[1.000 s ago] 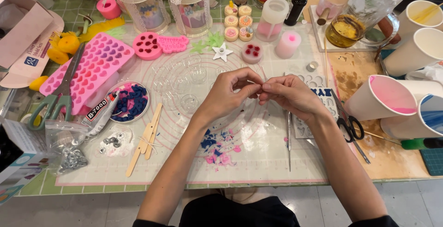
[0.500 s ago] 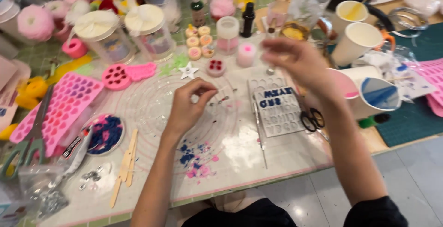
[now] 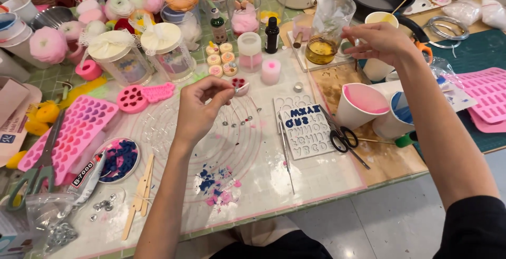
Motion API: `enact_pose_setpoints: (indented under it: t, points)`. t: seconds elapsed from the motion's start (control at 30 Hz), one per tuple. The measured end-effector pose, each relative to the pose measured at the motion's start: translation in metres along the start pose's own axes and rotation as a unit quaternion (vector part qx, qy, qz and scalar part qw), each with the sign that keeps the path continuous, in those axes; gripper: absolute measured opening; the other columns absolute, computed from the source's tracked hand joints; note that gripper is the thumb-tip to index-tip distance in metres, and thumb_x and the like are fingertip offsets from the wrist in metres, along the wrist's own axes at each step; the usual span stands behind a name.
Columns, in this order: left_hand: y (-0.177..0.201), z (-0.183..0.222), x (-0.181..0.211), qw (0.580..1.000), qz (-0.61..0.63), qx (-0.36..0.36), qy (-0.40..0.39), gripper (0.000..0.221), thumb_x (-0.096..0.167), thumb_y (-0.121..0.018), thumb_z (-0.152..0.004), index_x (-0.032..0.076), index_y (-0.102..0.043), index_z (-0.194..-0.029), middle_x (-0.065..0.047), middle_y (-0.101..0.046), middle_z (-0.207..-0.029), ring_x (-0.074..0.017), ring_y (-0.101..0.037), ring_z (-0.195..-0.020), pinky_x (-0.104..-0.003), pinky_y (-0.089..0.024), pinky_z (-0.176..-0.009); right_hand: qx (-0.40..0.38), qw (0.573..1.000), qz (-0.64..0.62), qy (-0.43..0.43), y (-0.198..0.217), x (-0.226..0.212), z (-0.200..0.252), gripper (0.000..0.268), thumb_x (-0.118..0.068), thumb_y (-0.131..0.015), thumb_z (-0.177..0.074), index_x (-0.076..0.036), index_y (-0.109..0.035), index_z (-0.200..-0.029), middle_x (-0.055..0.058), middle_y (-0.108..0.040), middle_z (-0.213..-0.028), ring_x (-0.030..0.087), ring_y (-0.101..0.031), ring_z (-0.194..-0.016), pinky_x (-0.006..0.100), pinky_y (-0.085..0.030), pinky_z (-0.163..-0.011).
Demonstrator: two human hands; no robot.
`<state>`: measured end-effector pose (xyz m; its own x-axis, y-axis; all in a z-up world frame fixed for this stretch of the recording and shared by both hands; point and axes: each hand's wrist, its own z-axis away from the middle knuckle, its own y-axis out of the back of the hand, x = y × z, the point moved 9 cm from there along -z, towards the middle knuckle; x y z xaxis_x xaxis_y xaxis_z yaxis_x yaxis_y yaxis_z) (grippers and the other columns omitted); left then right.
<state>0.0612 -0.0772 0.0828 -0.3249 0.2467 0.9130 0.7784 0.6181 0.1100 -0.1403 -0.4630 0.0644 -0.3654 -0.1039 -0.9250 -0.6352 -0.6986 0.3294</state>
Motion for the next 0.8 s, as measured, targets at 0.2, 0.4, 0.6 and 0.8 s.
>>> enact_pose_setpoints:
  t: [0.2,0.4,0.6,0.8]
  points:
    - [-0.02,-0.021,0.023,0.999,-0.009,-0.04,-0.013,0.006,0.004,-0.07,-0.095,-0.001,-0.073,-0.098,-0.002,-0.073,-0.085,-0.0059,-0.067,-0.075,-0.022,-0.056,-0.07,-0.046,0.997,-0.057,0.023,-0.009,0.02,-0.026,0.041,-0.037,-0.071,-0.098,-0.001,-0.072,-0.116,0.005,-0.065,-0.11,0.023,-0.076,-0.092,0.029,-0.062,-0.076]
    - [-0.056,-0.059,0.038,0.995,-0.073,-0.054,-0.037,0.007,0.008,-0.074,-0.091,0.002,-0.075,-0.095,-0.001,-0.072,-0.08,-0.0064,-0.063,-0.069,-0.025,-0.051,-0.062,0.008,0.996,-0.009,0.092,-0.021,0.002,-0.004,0.044,-0.034,-0.074,-0.099,0.009,-0.072,-0.104,0.013,-0.072,-0.089,0.026,-0.076,-0.074,0.032,-0.064,-0.062]
    - [-0.1,-0.101,0.065,0.966,-0.194,-0.043,-0.168,0.007,0.009,-0.075,-0.087,0.002,-0.073,-0.089,-0.007,-0.074,-0.079,-0.0178,-0.07,-0.07,-0.033,-0.055,-0.066,0.016,0.991,0.013,0.131,-0.021,-0.003,-0.005,0.035,-0.026,-0.075,-0.096,0.009,-0.075,-0.101,0.012,-0.073,-0.084,0.024,-0.076,-0.067,0.031,-0.061,-0.055]
    - [-0.125,-0.143,0.049,0.938,-0.295,-0.003,-0.18,0.007,0.012,-0.074,-0.086,0.005,-0.071,-0.086,-0.012,-0.075,-0.083,-0.031,-0.072,-0.082,-0.044,-0.054,-0.072,0.009,0.982,0.102,0.156,-0.023,-0.025,0.005,0.033,-0.024,-0.077,-0.094,0.008,-0.075,-0.101,0.012,-0.073,-0.08,0.024,-0.075,-0.065,0.029,-0.06,-0.053]
